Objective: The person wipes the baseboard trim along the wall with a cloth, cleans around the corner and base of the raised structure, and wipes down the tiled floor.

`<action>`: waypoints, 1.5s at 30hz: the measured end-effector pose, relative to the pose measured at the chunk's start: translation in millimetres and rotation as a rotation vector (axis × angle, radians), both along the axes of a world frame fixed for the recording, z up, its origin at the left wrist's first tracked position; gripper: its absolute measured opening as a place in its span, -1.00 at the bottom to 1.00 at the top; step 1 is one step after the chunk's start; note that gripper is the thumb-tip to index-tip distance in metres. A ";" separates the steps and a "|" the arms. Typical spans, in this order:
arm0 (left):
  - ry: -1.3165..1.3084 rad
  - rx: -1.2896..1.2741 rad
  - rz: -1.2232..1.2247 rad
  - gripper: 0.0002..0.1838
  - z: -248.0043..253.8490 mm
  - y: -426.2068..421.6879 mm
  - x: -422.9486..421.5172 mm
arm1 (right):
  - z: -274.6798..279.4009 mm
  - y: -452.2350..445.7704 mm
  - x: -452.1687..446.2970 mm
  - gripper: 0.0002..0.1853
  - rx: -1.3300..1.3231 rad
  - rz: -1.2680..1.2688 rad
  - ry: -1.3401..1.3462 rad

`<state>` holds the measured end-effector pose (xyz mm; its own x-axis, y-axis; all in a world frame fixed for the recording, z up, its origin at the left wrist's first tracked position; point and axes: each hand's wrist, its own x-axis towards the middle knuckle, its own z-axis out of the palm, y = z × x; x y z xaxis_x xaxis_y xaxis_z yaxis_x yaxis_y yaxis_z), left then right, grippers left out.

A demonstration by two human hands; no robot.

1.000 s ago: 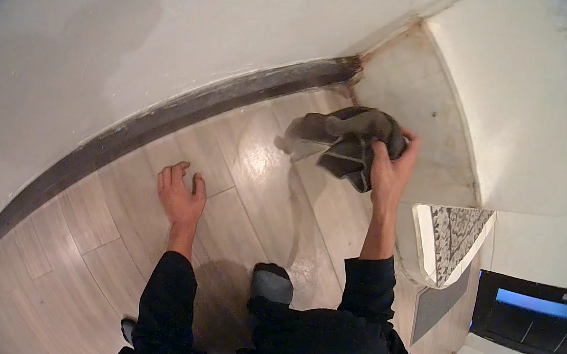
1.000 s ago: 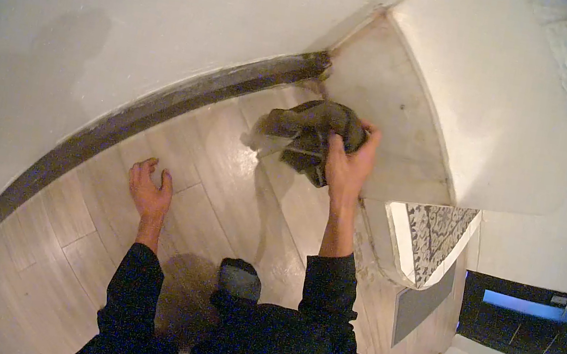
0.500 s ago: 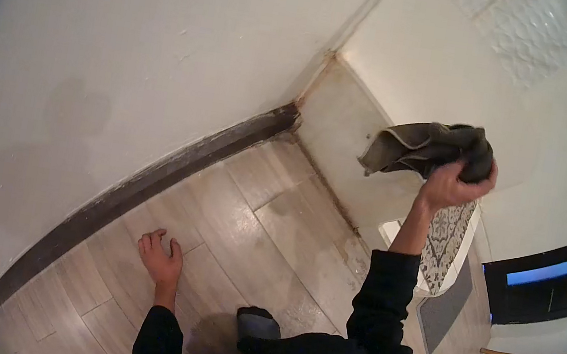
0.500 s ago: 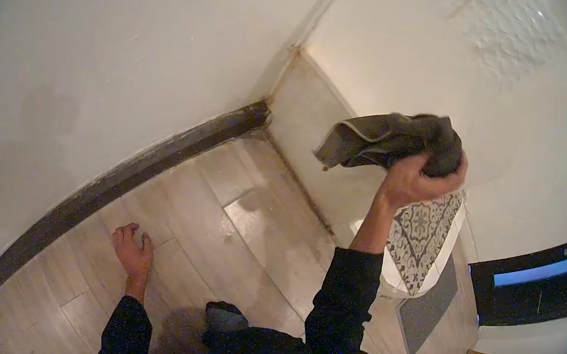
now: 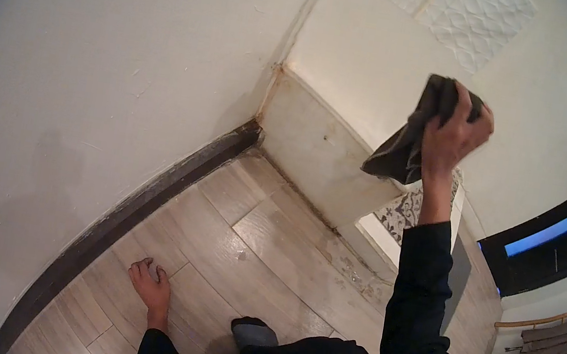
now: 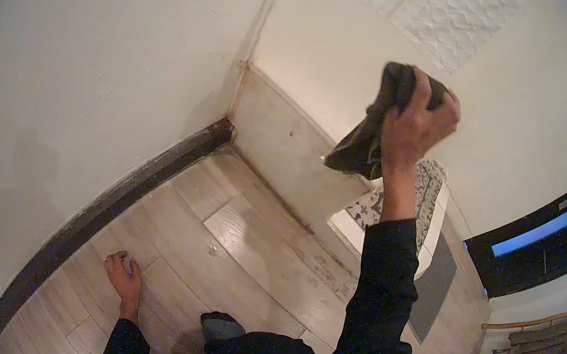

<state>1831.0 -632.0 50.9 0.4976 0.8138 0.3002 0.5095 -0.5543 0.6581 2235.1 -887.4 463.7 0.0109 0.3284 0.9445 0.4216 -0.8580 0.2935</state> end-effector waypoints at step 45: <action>0.453 0.825 -1.662 -0.80 171.5 -24.5 364.1 | -58.0 -38.7 -9.7 -0.37 -0.262 -0.138 0.267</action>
